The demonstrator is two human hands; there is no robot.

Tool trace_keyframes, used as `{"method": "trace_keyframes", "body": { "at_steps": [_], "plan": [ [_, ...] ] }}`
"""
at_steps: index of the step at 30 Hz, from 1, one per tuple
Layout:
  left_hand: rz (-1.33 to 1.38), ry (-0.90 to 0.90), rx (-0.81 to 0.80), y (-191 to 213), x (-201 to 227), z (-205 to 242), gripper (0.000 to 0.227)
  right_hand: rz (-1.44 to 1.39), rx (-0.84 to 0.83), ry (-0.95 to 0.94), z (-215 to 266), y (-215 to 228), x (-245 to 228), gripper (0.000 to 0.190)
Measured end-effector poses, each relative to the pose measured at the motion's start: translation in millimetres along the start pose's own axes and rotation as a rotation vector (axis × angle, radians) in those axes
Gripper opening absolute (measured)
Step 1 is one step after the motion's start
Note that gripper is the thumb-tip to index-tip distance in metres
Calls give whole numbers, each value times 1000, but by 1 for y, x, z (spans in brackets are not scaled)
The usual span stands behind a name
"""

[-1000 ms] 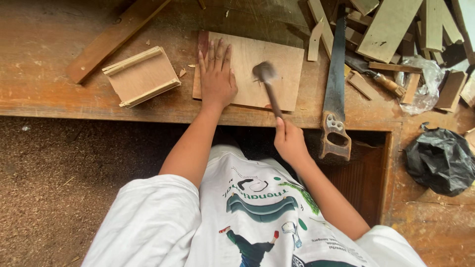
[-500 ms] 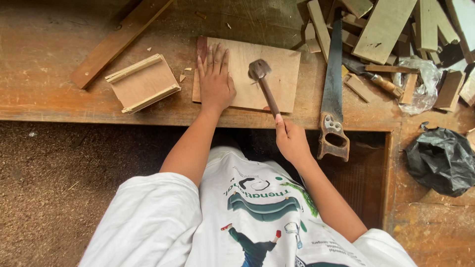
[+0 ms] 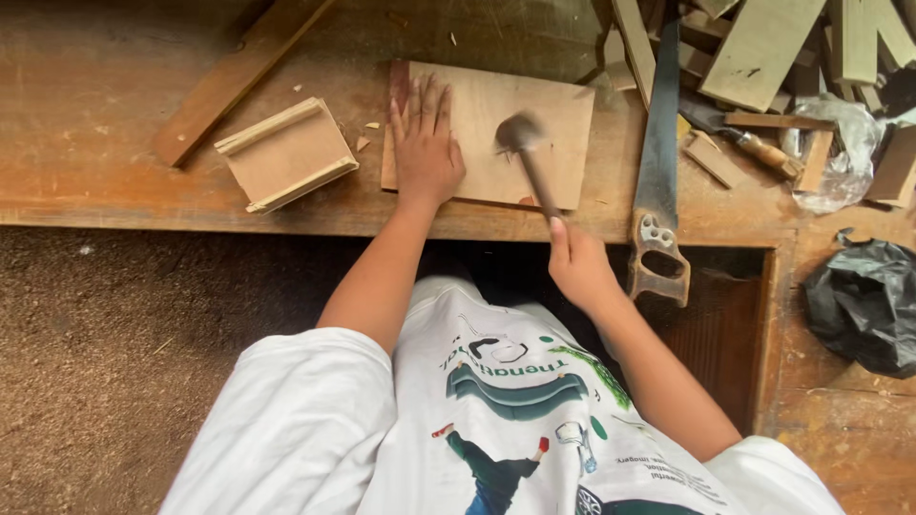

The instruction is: The person uses a hammer to repeatedly strike a small wooden block placed on a larger wooden board. The person repositions the small block and continues hammering it in place, occasionally lifting the board to inspect the surface.

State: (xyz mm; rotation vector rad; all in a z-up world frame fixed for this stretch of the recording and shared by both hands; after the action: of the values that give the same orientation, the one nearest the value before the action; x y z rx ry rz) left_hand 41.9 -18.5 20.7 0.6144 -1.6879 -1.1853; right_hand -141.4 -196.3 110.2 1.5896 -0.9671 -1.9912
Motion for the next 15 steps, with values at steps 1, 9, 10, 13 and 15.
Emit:
{"method": "trace_keyframes", "body": {
  "at_steps": [1, 9, 10, 13, 15],
  "plan": [
    [-11, 9, -17, -2, 1, 3, 71, 40, -78, -98, 2, -4, 8, 53],
    [-43, 39, -80, -4, 0, -5, 74, 7, -76, -229, 1, -16, 7, 52],
    [-45, 30, -68, -3, 0, -3, 73, -12, -105, -271, 3, -18, 9, 56],
    [-46, 2, -21, -3, 0, -7, 72, -100, -114, -314, 0, -14, 16, 62],
    [-32, -5, -3, -7, 0, 2, 72, -198, -40, -252, 9, -9, 14, 58]
  ]
}}
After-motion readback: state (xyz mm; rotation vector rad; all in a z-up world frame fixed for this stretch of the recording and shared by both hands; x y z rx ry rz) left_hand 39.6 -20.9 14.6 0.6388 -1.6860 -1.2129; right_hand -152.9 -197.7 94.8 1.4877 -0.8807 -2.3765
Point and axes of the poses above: each hand's wrist, its own z-axis away from the middle knuckle, its own y-axis out of the back of the hand, x = y × z, the point moved 5 cm from there along -z, towards the middle knuckle
